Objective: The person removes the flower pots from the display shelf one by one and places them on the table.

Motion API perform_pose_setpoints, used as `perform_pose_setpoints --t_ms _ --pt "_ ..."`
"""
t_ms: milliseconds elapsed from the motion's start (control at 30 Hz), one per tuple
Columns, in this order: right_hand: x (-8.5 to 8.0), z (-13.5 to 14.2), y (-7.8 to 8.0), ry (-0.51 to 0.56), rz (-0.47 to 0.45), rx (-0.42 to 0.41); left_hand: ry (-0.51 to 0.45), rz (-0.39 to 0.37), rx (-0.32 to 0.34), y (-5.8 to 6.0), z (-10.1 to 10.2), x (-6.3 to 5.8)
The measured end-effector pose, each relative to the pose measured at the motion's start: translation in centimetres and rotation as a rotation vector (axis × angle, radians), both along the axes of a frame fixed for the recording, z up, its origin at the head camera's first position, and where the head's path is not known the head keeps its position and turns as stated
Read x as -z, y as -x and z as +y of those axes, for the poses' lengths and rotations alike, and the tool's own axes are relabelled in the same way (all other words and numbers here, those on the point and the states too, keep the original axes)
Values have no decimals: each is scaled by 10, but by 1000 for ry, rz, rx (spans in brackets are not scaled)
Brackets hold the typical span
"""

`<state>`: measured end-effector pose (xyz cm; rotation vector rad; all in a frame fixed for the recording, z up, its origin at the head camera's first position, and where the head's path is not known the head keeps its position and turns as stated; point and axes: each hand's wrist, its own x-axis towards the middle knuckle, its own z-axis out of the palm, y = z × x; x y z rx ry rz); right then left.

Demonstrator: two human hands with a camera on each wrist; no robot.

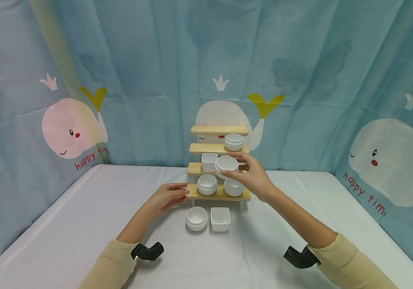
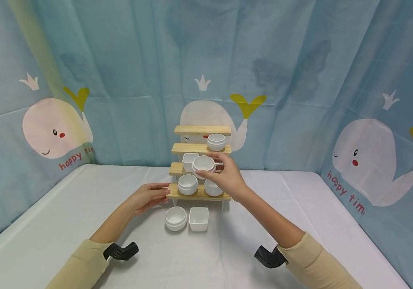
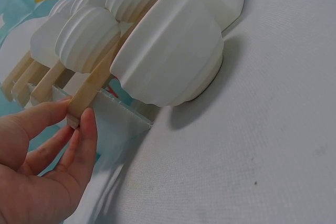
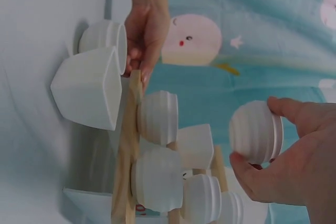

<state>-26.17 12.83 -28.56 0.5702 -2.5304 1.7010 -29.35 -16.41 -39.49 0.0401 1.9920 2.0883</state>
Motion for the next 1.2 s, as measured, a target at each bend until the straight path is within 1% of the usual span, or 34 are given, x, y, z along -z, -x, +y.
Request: perform_pose_setpoints --t_ms 400,633,800,1200 --pt "7 5 -4 -2 -4 -12 14 -11 -11 -1 1 -1" --pt "9 9 -6 6 -7 -21 17 5 -5 -2 1 -1" --pt "11 12 -7 11 -4 -29 13 2 -7 -1 1 -1" --pt "15 18 -13 3 -12 -19 3 2 -2 0 0 0"
